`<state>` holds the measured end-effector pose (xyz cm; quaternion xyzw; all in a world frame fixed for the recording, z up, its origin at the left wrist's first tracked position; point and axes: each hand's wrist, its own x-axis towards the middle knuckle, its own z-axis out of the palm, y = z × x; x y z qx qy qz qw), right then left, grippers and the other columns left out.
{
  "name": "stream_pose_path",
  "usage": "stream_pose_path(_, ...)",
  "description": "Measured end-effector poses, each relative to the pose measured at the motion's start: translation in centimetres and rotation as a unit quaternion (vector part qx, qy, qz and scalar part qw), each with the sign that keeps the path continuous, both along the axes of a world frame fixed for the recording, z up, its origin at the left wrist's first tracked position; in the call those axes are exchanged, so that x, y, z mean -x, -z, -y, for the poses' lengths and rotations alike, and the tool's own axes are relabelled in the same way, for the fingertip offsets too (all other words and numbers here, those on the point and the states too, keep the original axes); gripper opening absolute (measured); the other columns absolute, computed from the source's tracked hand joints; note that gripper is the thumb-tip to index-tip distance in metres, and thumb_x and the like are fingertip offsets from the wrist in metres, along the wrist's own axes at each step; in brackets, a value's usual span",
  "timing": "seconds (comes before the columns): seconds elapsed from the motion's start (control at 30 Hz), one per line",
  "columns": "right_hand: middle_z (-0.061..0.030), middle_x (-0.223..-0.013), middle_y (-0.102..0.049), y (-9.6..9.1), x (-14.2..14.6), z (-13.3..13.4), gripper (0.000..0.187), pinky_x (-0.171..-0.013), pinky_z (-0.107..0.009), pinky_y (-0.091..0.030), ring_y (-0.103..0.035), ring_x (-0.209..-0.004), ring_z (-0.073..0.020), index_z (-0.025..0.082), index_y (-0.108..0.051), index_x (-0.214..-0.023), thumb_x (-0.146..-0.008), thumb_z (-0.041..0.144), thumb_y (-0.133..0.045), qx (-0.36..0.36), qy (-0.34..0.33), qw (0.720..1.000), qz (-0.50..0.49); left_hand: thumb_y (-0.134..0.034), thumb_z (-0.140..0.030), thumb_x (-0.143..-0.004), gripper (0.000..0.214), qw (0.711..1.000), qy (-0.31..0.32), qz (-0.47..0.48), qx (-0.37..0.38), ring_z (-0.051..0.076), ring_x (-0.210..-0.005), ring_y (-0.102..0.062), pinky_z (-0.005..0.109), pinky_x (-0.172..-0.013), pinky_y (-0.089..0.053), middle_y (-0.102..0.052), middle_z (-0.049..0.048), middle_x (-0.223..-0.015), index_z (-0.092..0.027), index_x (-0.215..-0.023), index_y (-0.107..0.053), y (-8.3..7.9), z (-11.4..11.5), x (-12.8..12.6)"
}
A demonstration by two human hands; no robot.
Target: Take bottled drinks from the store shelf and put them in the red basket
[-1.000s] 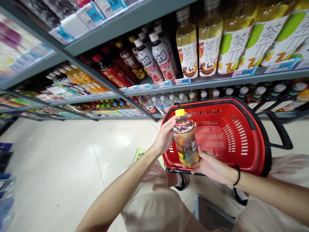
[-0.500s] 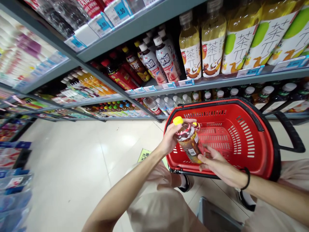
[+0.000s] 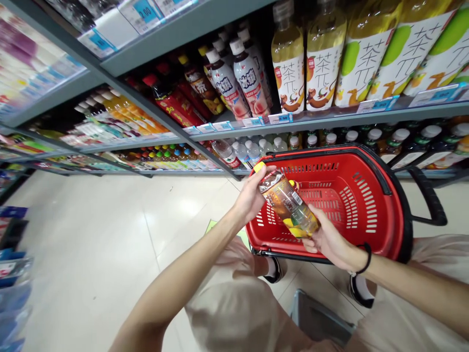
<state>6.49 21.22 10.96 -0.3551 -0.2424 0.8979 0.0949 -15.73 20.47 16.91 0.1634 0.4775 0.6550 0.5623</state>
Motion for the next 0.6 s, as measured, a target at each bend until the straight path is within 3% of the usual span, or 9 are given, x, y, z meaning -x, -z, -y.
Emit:
stream_pose_path(0.17,-0.0026,-0.072,-0.057,-0.2,0.0,-0.2,0.054,-0.049,-0.027,-0.043,-0.046,-0.055,-0.0132,0.015,-0.063,-0.093,-0.085,0.068,-0.066,0.003,0.009,0.997,-0.074,-0.067,-0.040,-0.099,0.030,0.995,-0.047,0.064,0.068,0.018,-0.077,-0.068,0.033,-0.081,-0.055,-0.074,0.0073,-0.093,-0.012,-0.102,-0.075,0.1,-0.8,0.7)
stream_pose_path(0.23,-0.0047,-0.079,-0.061,-0.7,0.3,-0.4,0.056,-0.050,-0.027,-0.047,-0.054,-0.063,-0.0164,0.016,-0.062,-0.095,-0.084,0.070,-0.069,-0.015,0.004,0.996,-0.093,-0.062,-0.038,-0.102,0.029,0.991,-0.066,0.079,0.081,0.017,-0.074,-0.067,0.032,-0.079,-0.054,-0.074,0.0067,-0.090,-0.011,-0.100,-0.074,0.3,-1.1,1.1)
stream_pose_path(0.37,-0.0143,-0.104,-0.069,-1.5,0.9,-1.1,0.074,-0.062,-0.033,-0.058,-0.070,-0.088,-0.0262,0.014,-0.060,-0.121,-0.085,0.079,-0.065,-0.087,0.010,0.992,-0.086,-0.054,-0.035,-0.106,0.032,0.992,-0.065,0.086,0.068,0.017,-0.076,-0.069,0.031,-0.077,-0.055,-0.075,0.0071,-0.091,-0.010,-0.101,-0.072,0.6,-1.7,1.8)
stream_pose_path(0.43,-0.0163,-0.111,-0.069,-1.5,1.0,-1.7,0.073,-0.069,-0.036,-0.061,-0.072,-0.091,-0.0266,0.014,-0.056,-0.125,-0.085,0.074,-0.072,-0.163,0.031,0.984,-0.063,-0.050,-0.039,-0.108,0.037,0.994,-0.050,0.083,0.059,0.018,-0.079,-0.070,0.031,-0.077,-0.055,-0.076,0.0088,-0.097,-0.009,-0.106,-0.072,0.7,-1.8,2.1)
stream_pose_path(0.5,-0.0158,-0.123,-0.067,-1.2,0.8,-2.4,0.067,-0.071,-0.035,-0.062,-0.072,-0.097,-0.0253,0.018,-0.051,-0.124,-0.081,0.060,-0.083,-0.278,0.071,0.957,-0.042,-0.047,-0.042,-0.109,0.041,0.995,-0.030,0.080,0.046,0.020,-0.085,-0.071,0.032,-0.080,-0.055,-0.076,0.0107,-0.103,-0.009,-0.109,-0.072,0.9,-1.8,2.4)
stream_pose_path(0.6,-0.0130,-0.142,-0.058,-0.8,0.3,-3.3,0.072,-0.079,-0.034,-0.063,-0.066,-0.117,-0.0257,0.025,-0.049,-0.131,-0.076,0.041,-0.092,-0.484,0.101,0.869,-0.005,-0.046,-0.044,-0.109,0.043,0.996,-0.013,0.088,0.033,0.021,-0.089,-0.071,0.033,-0.084,-0.055,-0.076,0.0113,-0.104,-0.011,-0.108,-0.072,1.2,-1.8,2.9)
